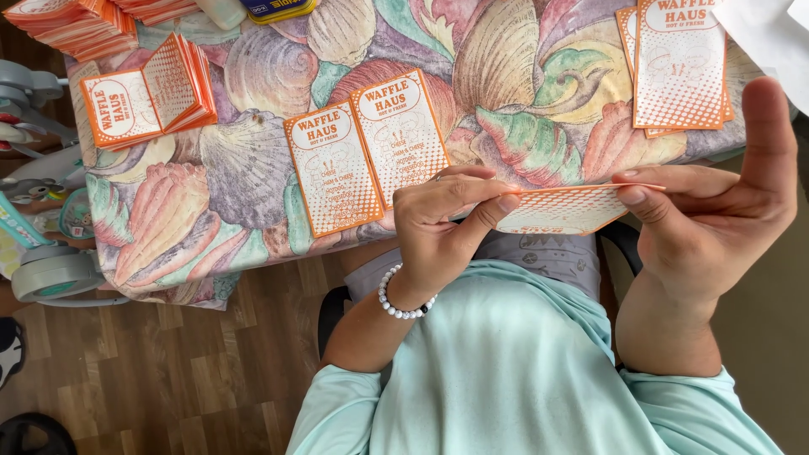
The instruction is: Applying glue to paper templates and folding them to create bags
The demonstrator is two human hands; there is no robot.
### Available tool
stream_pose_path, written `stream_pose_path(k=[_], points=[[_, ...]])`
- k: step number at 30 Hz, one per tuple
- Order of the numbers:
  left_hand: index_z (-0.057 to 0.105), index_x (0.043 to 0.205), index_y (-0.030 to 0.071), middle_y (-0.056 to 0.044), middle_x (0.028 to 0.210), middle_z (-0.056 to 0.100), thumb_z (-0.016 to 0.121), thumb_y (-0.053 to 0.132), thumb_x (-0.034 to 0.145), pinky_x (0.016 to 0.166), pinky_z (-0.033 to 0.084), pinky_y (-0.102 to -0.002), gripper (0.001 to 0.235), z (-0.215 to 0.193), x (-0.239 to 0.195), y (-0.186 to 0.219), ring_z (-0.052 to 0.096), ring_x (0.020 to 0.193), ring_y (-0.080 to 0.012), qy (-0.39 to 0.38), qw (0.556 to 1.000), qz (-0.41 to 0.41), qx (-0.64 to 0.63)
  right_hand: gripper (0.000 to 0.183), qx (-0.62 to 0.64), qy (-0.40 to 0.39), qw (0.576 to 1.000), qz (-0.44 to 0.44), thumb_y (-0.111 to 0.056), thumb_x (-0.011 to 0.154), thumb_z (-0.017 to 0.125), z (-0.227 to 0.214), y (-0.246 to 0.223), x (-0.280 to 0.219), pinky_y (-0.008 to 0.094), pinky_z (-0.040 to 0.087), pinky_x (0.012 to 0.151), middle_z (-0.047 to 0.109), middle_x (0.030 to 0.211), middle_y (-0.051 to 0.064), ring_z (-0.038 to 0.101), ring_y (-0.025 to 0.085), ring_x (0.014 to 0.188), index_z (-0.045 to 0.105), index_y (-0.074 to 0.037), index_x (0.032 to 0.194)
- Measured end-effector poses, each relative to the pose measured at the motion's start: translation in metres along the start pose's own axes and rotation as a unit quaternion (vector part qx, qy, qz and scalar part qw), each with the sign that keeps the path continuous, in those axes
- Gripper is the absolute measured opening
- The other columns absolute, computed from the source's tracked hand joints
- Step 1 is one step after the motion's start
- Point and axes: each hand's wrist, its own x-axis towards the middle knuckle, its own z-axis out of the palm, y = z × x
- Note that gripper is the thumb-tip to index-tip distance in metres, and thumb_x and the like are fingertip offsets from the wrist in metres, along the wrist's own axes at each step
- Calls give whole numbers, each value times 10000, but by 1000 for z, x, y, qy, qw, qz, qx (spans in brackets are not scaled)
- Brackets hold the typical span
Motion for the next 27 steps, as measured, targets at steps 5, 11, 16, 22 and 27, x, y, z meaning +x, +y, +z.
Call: stream_pose_path(k=[5,11,16,22,27], points=[[740,1089,130,-53,967,784,784,199,924,900,605,-238,184,-3,11,14,764,911,-115,-52,996,-74,-17,994,-22,44,998,32,165,885,772,0,-2,3,426,631,874,484,1614,234,684,384,936,216,90,1706],[755,1041,110,-36,1006,783,754,144,965,894,624,-271,84,4,15,15,764,938,-149,-56,998,-8,26,948,-42,46,998,26,122,889,782,-2,-2,5,364,577,822,525,1592,277,677,370,940,267,119,1686],[762,1006,98,-23,965,781,754,145,958,929,631,-313,68,6,15,11,765,882,-173,-42,998,16,37,978,-23,56,997,54,101,934,777,-12,1,10,368,580,910,673,1175,356,683,325,912,246,95,1756],[756,1020,103,-23,958,782,731,151,981,959,648,-384,67,5,14,11,764,817,-167,-47,993,64,82,408,-355,-200,848,-339,-308,1086,613,33,-46,48,546,518,769,732,1074,286,758,497,930,717,86,1113],[768,1031,112,-22,978,790,724,150,987,981,640,-377,72,0,14,12,766,799,-141,-52,992,74,91,200,-410,-251,817,-319,-20,1096,621,38,-38,49,376,435,837,754,920,83,714,307,918,781,-46,979]])
